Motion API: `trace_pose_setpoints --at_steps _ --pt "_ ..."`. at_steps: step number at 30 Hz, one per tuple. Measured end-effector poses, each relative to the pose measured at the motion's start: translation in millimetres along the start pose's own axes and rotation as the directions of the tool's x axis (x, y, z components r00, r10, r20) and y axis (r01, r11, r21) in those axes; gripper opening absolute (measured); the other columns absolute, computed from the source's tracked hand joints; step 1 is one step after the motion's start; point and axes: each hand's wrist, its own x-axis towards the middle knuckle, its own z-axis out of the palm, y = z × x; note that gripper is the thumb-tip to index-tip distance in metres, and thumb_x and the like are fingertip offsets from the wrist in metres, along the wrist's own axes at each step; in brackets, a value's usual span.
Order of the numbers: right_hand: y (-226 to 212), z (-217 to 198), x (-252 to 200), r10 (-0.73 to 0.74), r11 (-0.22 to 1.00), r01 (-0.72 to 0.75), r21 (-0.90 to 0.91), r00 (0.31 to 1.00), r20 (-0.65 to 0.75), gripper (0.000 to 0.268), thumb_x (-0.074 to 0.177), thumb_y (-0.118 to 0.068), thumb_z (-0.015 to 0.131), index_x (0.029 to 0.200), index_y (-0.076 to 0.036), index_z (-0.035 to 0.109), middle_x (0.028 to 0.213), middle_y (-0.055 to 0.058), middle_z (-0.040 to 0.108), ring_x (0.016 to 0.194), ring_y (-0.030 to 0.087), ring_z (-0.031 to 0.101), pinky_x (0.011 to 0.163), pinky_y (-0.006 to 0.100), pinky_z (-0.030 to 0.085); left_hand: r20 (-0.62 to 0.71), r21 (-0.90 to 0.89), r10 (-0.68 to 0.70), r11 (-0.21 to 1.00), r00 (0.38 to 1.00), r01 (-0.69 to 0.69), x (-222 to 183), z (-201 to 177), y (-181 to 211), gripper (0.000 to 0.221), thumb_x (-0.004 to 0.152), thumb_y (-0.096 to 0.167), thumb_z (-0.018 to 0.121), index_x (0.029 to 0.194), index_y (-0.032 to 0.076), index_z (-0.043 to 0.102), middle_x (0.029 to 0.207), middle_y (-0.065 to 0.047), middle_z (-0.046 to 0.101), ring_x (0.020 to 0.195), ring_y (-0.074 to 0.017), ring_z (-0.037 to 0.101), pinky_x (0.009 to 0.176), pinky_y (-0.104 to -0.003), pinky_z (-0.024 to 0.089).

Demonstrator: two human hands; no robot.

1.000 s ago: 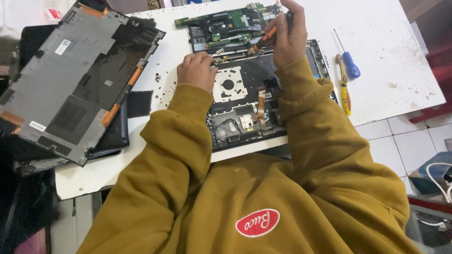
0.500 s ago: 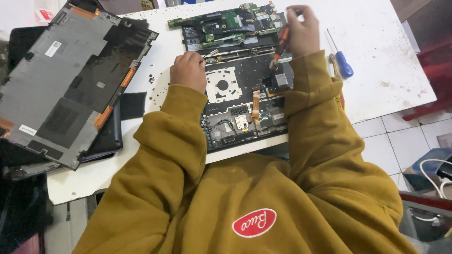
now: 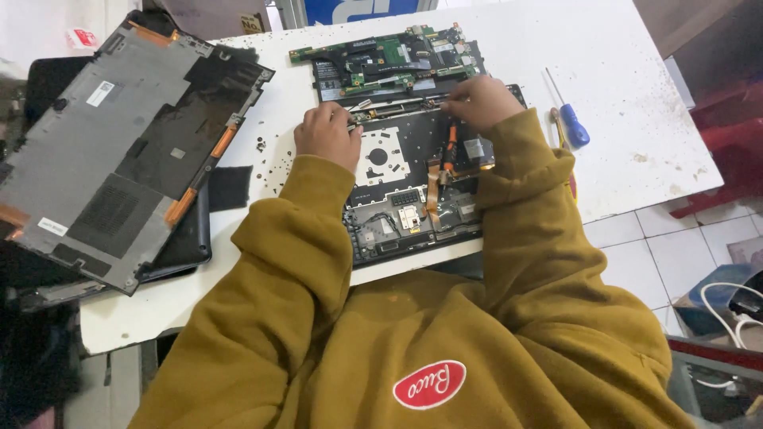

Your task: Disassembling a laptop by removing internal components like the motherboard and disconnecting ribbon cables using a screwdriver.

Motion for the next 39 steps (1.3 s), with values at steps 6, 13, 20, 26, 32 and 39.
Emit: trace_pose_setpoints --at_steps 6,13,20,26,32,39 --pt "2.8 2.4 28.9 -0.248 0.966 0.226 -0.126 0.947 -0.204 0.027 0.101 -0.022 0.061 0.120 -0.006 0.073 0.115 0.016 0.067 0.102 0.030 0.064 0.100 0.045 0.052 0.055 0.034 -0.022 0.999 0.998 0.020 -0.1 -4.8 4.5 0.036 0.102 0.043 0.058 0.122 0.014 0.068 0.133 -0.005 0.060 0.121 -0.0280 0.052 0.099 -0.049 0.044" --pt "-52.9 7.3 40.8 -0.287 0.882 0.233 -0.410 0.955 -0.075 0.049 0.097 -0.009 0.056 0.146 -0.012 0.053 0.137 0.017 0.054 0.128 0.035 0.046 0.114 0.051 0.037 0.034 0.050 -0.026 0.998 0.999 0.025 -0.6 -6.2 6.1 0.038 0.101 0.044 0.059 0.123 0.014 0.068 0.133 -0.006 0.060 0.121 -0.0285 0.053 0.098 -0.050 0.044" --pt "-11.9 47.9 89.2 -0.447 0.830 0.334 -0.446 0.877 -0.175 0.023 0.104 -0.009 0.049 0.113 -0.006 0.070 0.115 0.012 0.065 0.112 0.035 0.049 0.100 0.046 0.046 0.022 0.012 -0.067 0.998 0.997 0.067 -6.0 -15.0 13.3 0.039 0.101 0.042 0.059 0.128 0.014 0.066 0.133 -0.007 0.061 0.122 -0.0295 0.053 0.099 -0.050 0.044" --pt "-0.7 56.6 99.1 -0.614 0.716 0.396 -0.575 0.750 -0.249 0.026 0.101 -0.015 0.057 0.121 -0.009 0.073 0.108 0.008 0.069 0.100 0.031 0.053 0.092 0.043 0.047 -0.313 -0.081 -0.017 0.997 0.950 -0.009 -4.5 -14.7 16.8 0.033 0.096 0.035 0.069 0.119 0.012 0.072 0.127 -0.007 0.063 0.122 -0.0297 0.053 0.097 -0.051 0.046" --pt "1.1 47.0 81.9 -0.619 0.786 0.520 -0.336 0.658 -0.430 0.028 0.090 -0.009 0.073 0.117 -0.012 0.075 0.100 0.006 0.066 0.103 0.026 0.058 0.090 0.037 0.053 -0.269 -0.531 -0.159 0.847 0.950 -0.009 9.2 -27.1 31.7 0.041 0.101 0.028 0.069 0.133 0.007 0.056 0.134 -0.014 0.054 0.132 -0.0318 0.053 0.111 -0.049 0.048" --pt "-25.4 26.7 37.2 -0.647 0.715 0.698 -0.022 0.650 -0.399 0.025 0.091 -0.005 0.076 0.116 -0.008 0.074 0.100 0.011 0.070 0.109 0.030 0.058 0.098 0.044 0.050 0.136 -0.990 -0.342 -0.018 0.930 0.139 14.0 -46.2 28.1 0.086 0.100 0.042 0.071 0.153 -0.010 0.028 0.151 -0.035 0.041 0.127 -0.0382 0.060 0.110 -0.049 0.049"
